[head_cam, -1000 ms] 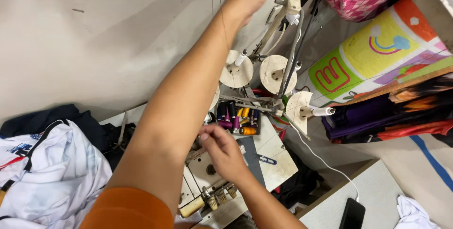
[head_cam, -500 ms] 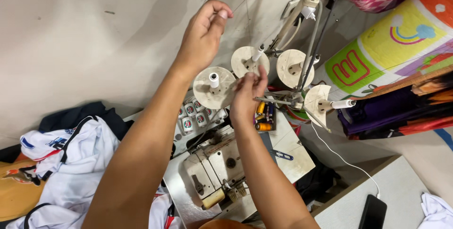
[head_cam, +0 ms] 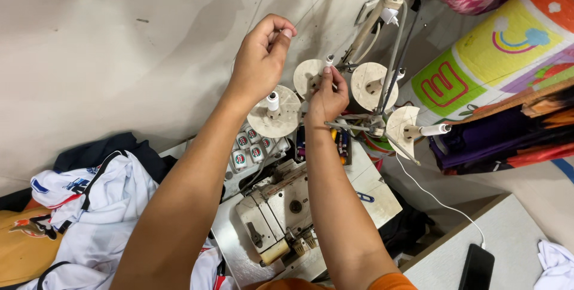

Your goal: The person threads and adjusts components on a sewing machine using a small screwdriver and thread.

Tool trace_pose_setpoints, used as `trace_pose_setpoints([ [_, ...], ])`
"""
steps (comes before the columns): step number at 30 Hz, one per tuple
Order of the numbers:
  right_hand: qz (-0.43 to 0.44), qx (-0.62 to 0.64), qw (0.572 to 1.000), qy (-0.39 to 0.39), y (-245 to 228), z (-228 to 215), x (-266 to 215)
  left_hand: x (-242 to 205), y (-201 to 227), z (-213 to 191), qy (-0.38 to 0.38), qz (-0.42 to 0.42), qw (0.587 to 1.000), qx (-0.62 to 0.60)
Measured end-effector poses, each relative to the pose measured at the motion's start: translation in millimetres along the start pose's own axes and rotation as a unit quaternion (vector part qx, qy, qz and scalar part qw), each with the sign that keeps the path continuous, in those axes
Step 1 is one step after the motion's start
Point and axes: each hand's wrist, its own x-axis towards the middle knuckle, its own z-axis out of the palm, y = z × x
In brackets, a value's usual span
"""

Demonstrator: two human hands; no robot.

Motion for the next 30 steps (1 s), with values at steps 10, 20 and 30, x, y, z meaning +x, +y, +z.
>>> trace_pose_setpoints([
  [10, 0.008, 0.039, 0.997, -0.061, -14, -28, -34, -8, 3, 4, -0.016, -0.045, 0.999, 0.011],
  [20, -0.123, -0.069, 0.952, -0.273, -41, -71, -95, -33, -17, 7, -0.135, -0.148, 0.976, 0.081],
  [30, -0.161, -0.072, 0.903, -0.391, -104, -72, -125, -41, 13, -10, -0.106, -0.209, 0.972, -0.022],
])
